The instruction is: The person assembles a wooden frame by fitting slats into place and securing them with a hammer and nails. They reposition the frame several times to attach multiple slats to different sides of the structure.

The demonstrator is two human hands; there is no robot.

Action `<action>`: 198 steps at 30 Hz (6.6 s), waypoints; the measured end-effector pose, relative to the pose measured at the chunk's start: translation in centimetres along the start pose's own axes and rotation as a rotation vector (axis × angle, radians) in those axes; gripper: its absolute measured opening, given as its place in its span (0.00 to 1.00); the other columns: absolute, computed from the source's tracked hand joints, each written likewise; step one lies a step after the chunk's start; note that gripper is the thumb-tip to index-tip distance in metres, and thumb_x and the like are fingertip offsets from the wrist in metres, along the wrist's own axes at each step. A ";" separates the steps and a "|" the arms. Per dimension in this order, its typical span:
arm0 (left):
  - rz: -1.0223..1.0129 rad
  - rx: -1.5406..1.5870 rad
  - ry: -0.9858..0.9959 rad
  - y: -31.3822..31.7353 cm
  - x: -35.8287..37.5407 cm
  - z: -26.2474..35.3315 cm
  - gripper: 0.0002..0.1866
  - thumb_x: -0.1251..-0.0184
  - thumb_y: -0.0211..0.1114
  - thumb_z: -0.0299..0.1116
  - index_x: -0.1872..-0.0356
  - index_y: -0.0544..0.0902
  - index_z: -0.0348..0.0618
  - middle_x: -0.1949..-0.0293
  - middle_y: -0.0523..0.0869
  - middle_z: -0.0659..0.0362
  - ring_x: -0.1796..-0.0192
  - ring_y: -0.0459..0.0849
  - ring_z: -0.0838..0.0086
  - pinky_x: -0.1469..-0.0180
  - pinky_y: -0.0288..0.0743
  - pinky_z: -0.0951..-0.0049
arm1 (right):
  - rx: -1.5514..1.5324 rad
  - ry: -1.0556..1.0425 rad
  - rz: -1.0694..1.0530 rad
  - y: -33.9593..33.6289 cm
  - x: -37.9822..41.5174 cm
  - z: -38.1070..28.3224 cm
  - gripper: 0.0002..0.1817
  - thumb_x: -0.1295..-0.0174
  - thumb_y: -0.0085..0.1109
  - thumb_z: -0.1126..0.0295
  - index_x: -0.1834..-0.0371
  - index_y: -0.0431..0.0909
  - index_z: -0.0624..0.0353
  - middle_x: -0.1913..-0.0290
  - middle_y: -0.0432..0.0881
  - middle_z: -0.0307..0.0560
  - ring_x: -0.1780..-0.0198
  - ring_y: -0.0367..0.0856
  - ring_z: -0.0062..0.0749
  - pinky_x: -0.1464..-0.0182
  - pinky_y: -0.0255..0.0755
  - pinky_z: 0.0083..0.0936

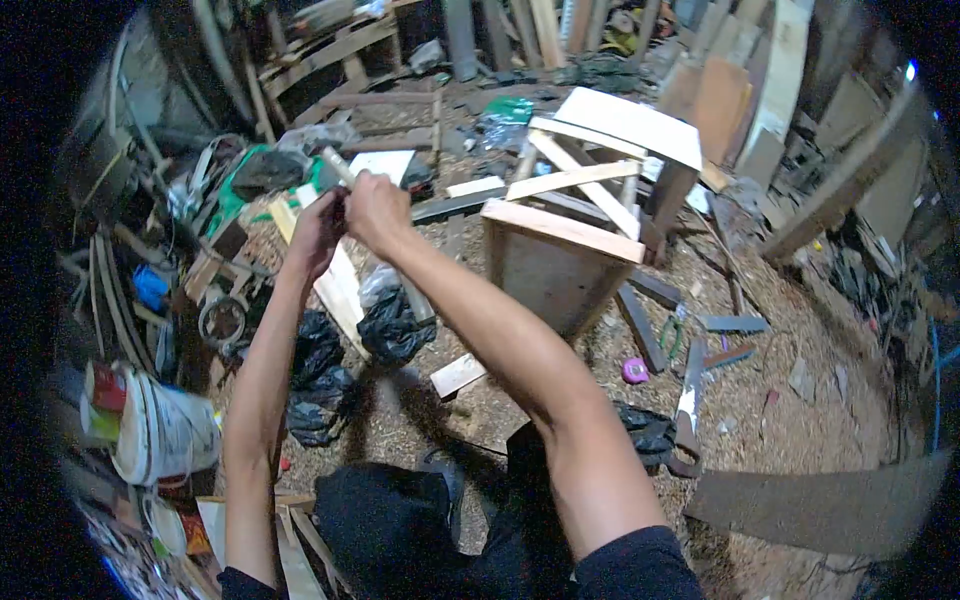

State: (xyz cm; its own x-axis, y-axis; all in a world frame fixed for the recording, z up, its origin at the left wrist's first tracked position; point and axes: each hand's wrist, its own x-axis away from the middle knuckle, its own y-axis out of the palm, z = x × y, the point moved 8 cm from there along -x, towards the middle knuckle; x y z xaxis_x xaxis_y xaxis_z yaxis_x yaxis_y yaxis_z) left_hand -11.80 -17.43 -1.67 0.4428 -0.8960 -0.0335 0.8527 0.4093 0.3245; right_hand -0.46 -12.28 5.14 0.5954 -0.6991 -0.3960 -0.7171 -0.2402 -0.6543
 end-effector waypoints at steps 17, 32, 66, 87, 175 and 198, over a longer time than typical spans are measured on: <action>-0.387 -0.304 0.233 24.1 -3.3 -1.1 0.13 0.34 0.61 0.32 0.54 0.76 0.33 0.65 0.83 0.58 0.65 0.80 0.79 0.60 0.76 0.79 | 0.267 0.333 0.059 -24.8 9.2 17.2 0.27 0.50 0.66 0.49 0.58 0.81 0.63 0.70 0.83 0.54 0.66 0.83 0.39 0.61 0.76 0.33; -0.638 -0.217 0.262 26.9 -2.6 -2.0 0.09 0.37 0.63 0.31 0.61 0.82 0.35 0.68 0.84 0.56 0.67 0.83 0.75 0.63 0.76 0.78 | -0.239 0.540 0.104 -27.9 16.2 23.7 0.17 0.43 0.63 0.61 0.56 0.77 0.60 0.79 0.73 0.31 0.87 0.56 0.09 0.86 0.47 0.11; 0.076 -0.130 0.538 23.2 -20.1 -3.6 0.06 0.33 0.51 0.30 0.62 0.72 0.38 0.72 0.82 0.56 0.69 0.81 0.72 0.65 0.74 0.73 | 0.361 0.282 0.204 -28.9 3.0 23.3 0.27 0.48 0.64 0.43 0.57 0.84 0.55 0.75 0.78 0.38 0.72 0.71 0.20 0.69 0.65 0.24; -0.470 -0.315 0.336 20.2 -3.1 -4.5 0.12 0.36 0.63 0.35 0.59 0.83 0.37 0.64 0.85 0.60 0.60 0.81 0.80 0.53 0.74 0.77 | 0.240 0.315 0.181 -25.7 12.3 21.4 0.19 0.54 0.72 0.57 0.60 0.85 0.54 0.68 0.86 0.44 0.66 0.83 0.27 0.60 0.74 0.25; -0.441 -0.755 0.665 23.3 2.5 -2.9 0.11 0.46 0.68 0.38 0.71 0.87 0.40 0.72 0.81 0.56 0.67 0.81 0.68 0.62 0.75 0.68 | 0.321 0.104 0.127 -23.1 18.1 4.1 0.22 0.42 0.52 0.74 0.41 0.69 0.61 0.71 0.76 0.71 0.66 0.77 0.64 0.62 0.69 0.47; -0.445 -0.744 0.764 23.4 2.5 -2.5 0.11 0.47 0.69 0.37 0.71 0.87 0.40 0.72 0.82 0.55 0.67 0.81 0.67 0.63 0.75 0.67 | 0.355 0.081 0.026 -21.7 17.7 4.4 0.23 0.43 0.52 0.76 0.42 0.69 0.62 0.72 0.76 0.72 0.68 0.78 0.63 0.61 0.71 0.47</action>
State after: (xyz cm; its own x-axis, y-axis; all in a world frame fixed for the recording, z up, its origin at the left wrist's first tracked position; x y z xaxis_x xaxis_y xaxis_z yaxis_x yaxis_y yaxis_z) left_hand 9.94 -9.70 3.50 -0.1022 -0.7525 -0.6506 0.8153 0.3114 -0.4882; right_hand 27.26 -16.49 9.52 0.5378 -0.7566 -0.3719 -0.5527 0.0167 -0.8332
